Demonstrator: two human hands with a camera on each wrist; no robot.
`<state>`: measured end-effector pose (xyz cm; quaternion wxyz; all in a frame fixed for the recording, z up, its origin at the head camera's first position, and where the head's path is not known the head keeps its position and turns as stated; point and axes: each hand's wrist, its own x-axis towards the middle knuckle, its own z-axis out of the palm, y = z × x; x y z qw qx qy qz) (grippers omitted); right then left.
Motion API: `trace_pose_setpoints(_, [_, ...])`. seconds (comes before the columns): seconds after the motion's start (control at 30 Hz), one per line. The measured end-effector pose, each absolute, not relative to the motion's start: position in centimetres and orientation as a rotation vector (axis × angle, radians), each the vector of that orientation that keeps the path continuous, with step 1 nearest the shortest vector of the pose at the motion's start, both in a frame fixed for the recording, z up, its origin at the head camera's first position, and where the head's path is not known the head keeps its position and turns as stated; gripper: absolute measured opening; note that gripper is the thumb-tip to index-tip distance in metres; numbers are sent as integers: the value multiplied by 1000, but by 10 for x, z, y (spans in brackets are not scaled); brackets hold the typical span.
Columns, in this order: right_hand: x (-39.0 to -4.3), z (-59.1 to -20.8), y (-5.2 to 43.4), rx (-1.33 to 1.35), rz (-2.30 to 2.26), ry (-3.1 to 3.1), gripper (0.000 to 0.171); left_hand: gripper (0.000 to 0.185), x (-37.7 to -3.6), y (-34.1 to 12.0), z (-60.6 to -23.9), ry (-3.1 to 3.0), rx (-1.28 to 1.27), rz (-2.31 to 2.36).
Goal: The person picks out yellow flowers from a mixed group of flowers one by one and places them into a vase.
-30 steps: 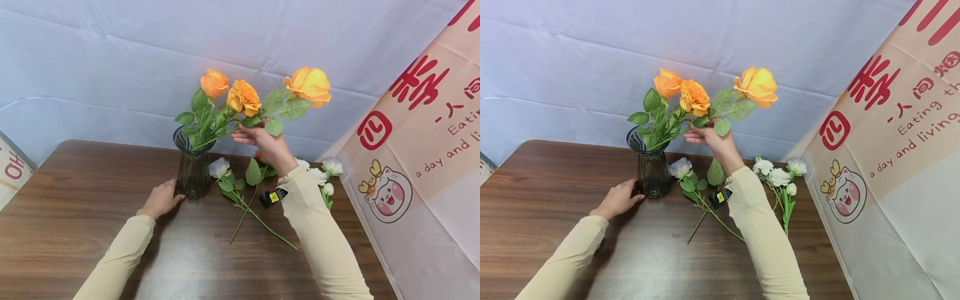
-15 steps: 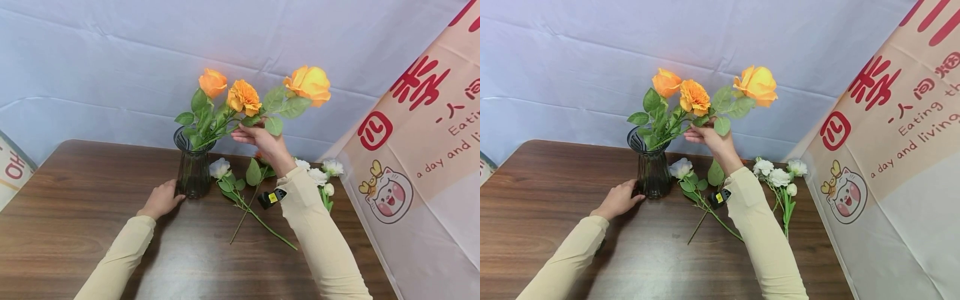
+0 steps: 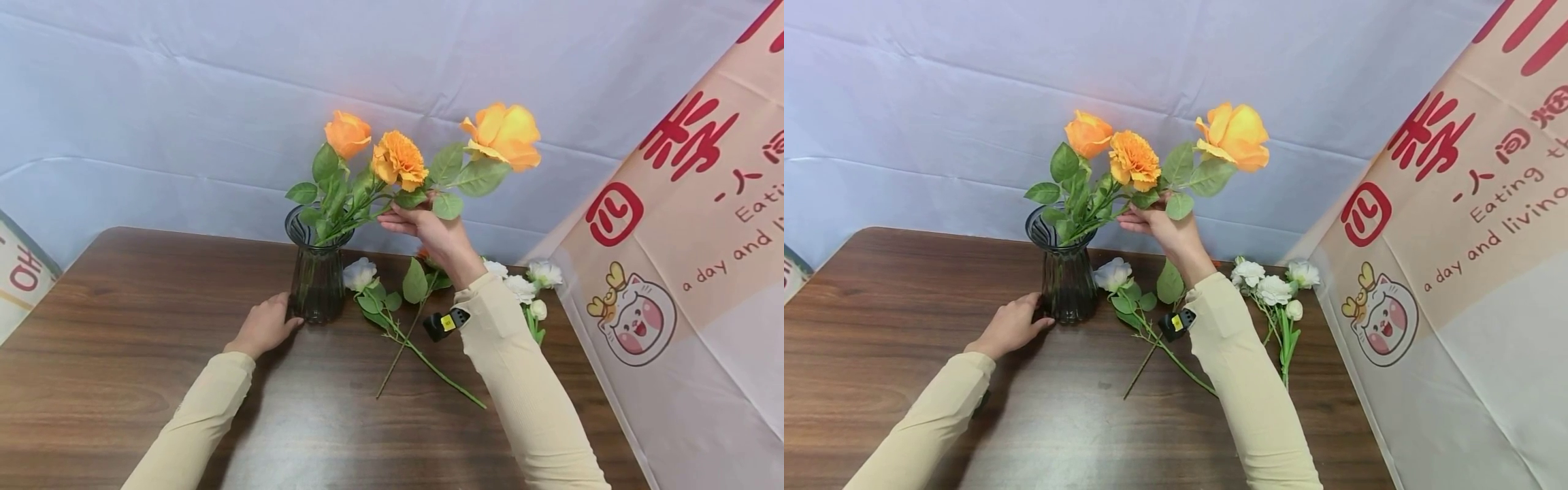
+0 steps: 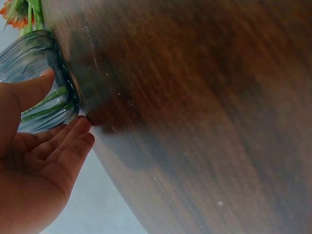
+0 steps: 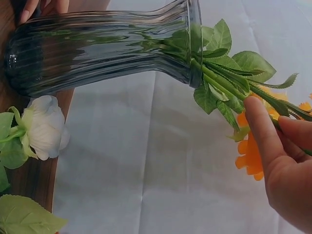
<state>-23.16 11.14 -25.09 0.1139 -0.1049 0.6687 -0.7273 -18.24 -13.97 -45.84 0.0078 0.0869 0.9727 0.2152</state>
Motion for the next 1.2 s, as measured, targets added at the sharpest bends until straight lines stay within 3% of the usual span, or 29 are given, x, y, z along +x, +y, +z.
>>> trace_pose_setpoints(0.9, [-235,-254,105,-364,-2127,1936,40,58,-182,-140,-459,3045,256,657])
trace_pose_setpoints(1.2, [-234,-246,106,-311,-2063,2044,28,59,-182,-138,-460,3032,241,659])
